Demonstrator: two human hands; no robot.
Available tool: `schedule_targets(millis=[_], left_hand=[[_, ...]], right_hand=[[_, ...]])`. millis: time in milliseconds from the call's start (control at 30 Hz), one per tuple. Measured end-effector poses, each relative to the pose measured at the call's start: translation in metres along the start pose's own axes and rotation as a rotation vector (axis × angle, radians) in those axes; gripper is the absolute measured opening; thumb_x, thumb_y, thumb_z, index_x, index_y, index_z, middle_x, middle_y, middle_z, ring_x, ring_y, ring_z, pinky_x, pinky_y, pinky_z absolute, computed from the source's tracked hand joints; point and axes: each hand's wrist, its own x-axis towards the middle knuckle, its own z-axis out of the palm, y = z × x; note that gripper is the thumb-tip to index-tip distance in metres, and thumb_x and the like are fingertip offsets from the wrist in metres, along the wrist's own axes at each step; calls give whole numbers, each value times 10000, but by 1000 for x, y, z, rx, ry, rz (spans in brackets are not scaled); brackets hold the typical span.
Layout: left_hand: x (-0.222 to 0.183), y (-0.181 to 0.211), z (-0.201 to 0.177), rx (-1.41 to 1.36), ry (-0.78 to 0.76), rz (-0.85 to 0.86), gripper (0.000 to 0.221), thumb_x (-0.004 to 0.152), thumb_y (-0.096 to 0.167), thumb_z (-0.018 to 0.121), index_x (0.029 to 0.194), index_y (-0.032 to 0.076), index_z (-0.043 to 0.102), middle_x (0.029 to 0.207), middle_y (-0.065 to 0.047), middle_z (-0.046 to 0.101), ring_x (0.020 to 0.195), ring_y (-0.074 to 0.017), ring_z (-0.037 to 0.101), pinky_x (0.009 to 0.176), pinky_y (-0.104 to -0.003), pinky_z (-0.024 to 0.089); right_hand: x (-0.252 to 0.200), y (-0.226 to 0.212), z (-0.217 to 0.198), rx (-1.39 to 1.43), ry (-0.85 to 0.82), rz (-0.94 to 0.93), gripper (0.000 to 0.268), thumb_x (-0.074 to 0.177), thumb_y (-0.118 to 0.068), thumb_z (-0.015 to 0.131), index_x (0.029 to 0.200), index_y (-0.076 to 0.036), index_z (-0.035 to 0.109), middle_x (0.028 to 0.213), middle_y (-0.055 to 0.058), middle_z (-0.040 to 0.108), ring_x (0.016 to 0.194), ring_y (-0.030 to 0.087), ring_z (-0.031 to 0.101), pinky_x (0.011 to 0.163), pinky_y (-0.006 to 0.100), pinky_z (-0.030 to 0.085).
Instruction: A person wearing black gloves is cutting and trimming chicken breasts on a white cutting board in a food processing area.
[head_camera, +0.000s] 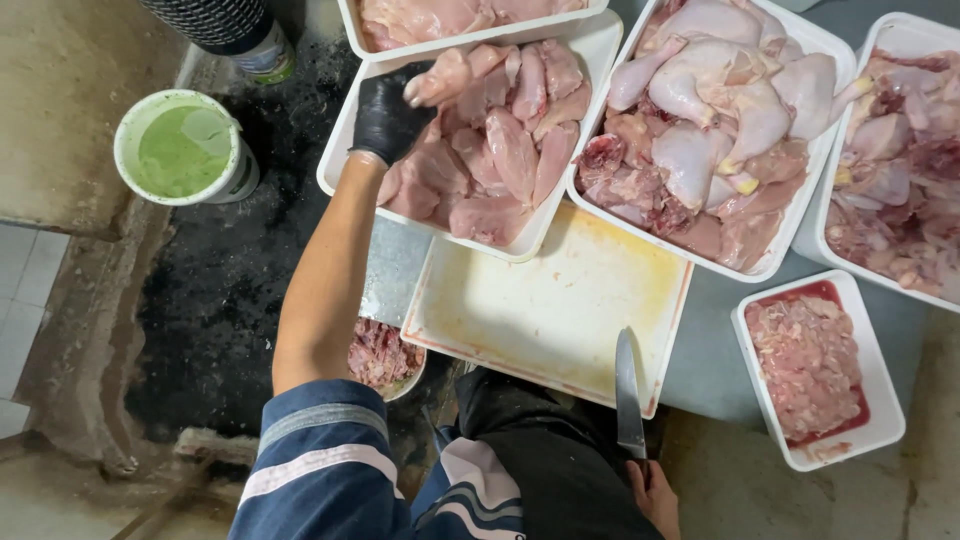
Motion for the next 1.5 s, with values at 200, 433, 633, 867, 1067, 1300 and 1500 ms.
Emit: schedule_targets(millis=[200, 433, 633, 867, 1067, 1300, 1500], left_hand=[[15, -40, 37, 66, -486, -198, 1443, 766, 502, 1050, 1671, 186, -29, 1777, -92, 134, 1638, -282, 169, 1314, -405, 202], [-35, -37, 1, 310, -559, -333, 1028, 795, 476, 916, 1505, 169, 239, 1564, -159, 346, 1451, -351, 353, 1195, -423, 313], [-53, -68, -4, 576, -705, -565, 596, 830, 447, 755, 1306, 145, 559, 1308, -240, 600, 1226, -436, 573, 1052, -444, 446], [-74, -184, -31, 915, -738, -881, 1031, 712, 805, 632, 1504, 154, 525, 1536, -69, 554, 1439, -259, 483, 1160, -342, 392], [-90, -131, -23, 761, -527, -590, 600, 896, 575, 523, 1328, 166, 599, 1212, -133, 684, 1148, -390, 626, 953, -447, 486], [-106, -86, 70, 608, -531, -78, 1003, 654, 630, 864, 1451, 79, 605, 1322, -248, 666, 1192, -426, 620, 1086, -493, 426], [-140, -77, 152, 642, -448, 65, 595, 689, 459, 751, 1164, 101, 772, 998, -164, 751, 906, -394, 701, 832, -493, 569]], right_hand=[[-7, -2, 0, 17, -24, 51, 478, 1058, -574, 491, 1084, -117, 631, 917, 141, 668, 866, 319, 679, 799, 363, 465], [51, 57, 53, -11, 48, 180, 530, 995, -699, 515, 1039, -193, 667, 872, 72, 693, 835, 281, 728, 797, 336, 496], [33, 58, 38, 25, -14, 177, 575, 1024, -671, 477, 1136, -140, 668, 1003, 140, 741, 979, 350, 732, 873, 384, 498], [13, 51, 28, -43, -24, 80, 491, 1019, -632, 493, 1169, -191, 649, 983, 137, 747, 938, 372, 748, 816, 408, 517], [35, 72, 33, -39, -45, 16, 480, 1018, -614, 512, 1038, -145, 610, 913, 133, 680, 865, 347, 727, 795, 404, 499], [-4, 16, 3, -42, -87, 26, 479, 1036, -578, 497, 1156, -137, 639, 1018, 173, 772, 935, 396, 756, 817, 423, 520], [8, 28, 18, -42, -66, 5, 447, 1031, -578, 515, 1147, -156, 607, 963, 148, 759, 892, 375, 754, 790, 423, 520]])
